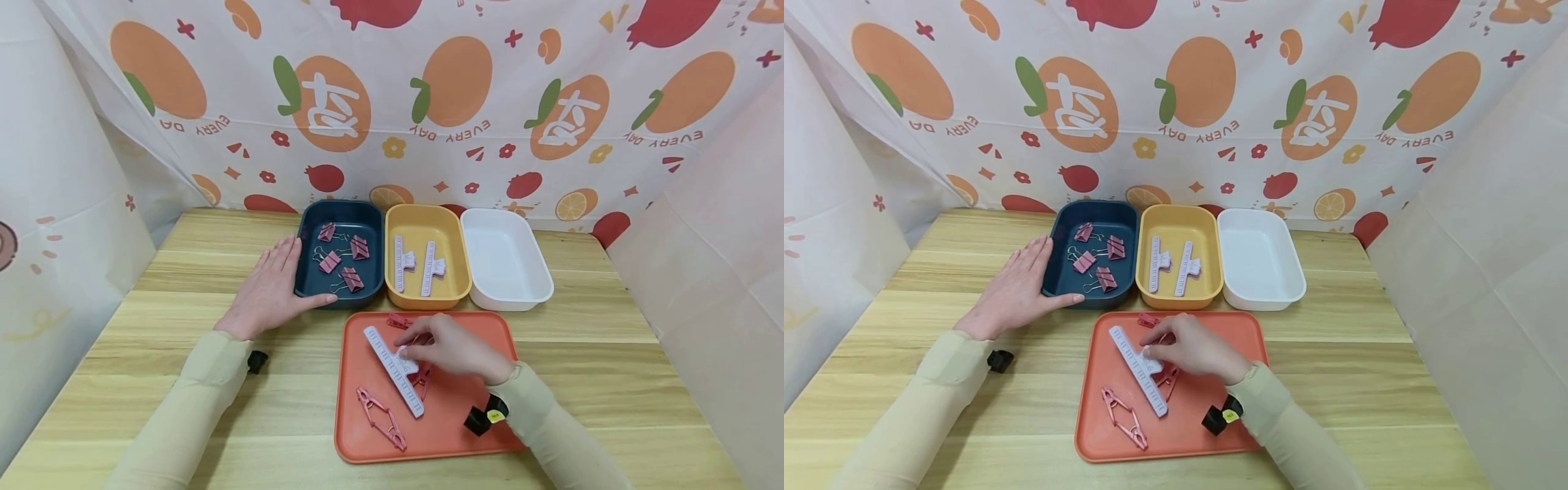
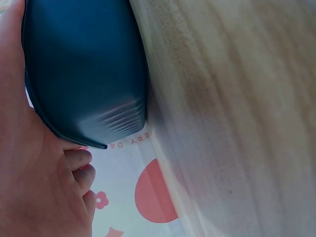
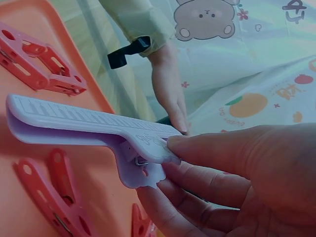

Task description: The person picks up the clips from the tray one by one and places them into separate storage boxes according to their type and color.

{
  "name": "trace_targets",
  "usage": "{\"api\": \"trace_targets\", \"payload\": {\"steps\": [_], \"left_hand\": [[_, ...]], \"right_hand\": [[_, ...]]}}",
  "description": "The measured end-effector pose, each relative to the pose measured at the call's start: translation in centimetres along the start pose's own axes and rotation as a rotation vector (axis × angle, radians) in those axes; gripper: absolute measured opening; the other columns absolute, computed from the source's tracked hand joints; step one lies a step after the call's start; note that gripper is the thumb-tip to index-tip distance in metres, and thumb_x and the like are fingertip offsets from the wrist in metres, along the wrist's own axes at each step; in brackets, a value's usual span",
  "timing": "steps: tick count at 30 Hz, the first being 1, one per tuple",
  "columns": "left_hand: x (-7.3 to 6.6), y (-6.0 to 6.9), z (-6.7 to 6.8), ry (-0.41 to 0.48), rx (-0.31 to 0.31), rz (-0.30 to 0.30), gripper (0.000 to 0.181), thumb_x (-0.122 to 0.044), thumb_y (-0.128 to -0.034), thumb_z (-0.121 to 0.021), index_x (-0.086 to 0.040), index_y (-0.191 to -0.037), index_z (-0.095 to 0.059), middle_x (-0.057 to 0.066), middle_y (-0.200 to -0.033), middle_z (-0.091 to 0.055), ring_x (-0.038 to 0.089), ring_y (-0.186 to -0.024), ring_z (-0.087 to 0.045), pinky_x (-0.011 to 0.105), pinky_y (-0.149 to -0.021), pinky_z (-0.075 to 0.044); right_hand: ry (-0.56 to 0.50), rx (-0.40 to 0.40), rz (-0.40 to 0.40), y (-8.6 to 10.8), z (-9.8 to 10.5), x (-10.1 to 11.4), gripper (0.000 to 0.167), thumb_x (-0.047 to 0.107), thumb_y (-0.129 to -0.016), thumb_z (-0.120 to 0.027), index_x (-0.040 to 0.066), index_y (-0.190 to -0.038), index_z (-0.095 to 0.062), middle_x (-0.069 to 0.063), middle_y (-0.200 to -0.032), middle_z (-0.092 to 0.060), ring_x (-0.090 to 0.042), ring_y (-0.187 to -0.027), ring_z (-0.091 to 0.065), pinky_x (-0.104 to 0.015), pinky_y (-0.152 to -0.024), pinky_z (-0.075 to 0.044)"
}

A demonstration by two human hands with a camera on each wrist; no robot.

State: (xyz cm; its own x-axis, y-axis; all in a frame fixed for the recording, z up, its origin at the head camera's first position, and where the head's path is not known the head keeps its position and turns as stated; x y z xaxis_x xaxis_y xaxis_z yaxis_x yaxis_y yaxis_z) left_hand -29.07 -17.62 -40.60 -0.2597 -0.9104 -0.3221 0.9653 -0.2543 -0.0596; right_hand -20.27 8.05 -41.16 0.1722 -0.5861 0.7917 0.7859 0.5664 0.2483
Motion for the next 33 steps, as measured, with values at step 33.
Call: {"api": "trace_targets", "payload": {"steps": [33], "left_hand": [[-0.1,0.0,0.0,-0.018,-0.006,-0.02,0.133,-0.089,-0.0761,-0.055,0.002,-0.161,-0.007,0.026,-0.166,-0.009,0.043,-0.152,-0.007,0.055,-0.122,-0.001]], "right_hand": [[-0.035,-0.21,0.034,0.9,6.5,0.5,0.023,0.022,-0.096,-0.075,0.012,-0.116,-0.078,0.004,-0.106,-0.072,-0.021,-0.093,-0.064,-0.037,-0.082,-0.057]]}}
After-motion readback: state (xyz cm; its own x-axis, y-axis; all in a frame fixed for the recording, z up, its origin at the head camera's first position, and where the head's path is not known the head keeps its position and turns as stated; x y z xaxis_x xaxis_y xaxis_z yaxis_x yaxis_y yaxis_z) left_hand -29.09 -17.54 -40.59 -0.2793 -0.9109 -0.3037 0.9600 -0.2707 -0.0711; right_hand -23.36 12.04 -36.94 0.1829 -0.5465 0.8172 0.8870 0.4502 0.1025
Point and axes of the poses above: each hand's wrist, its own y-axis away from the middle knuckle, its own z-axis out of the back of the hand, x = y × z, the point moved 10 cm from there along -y, towards the middle knuckle
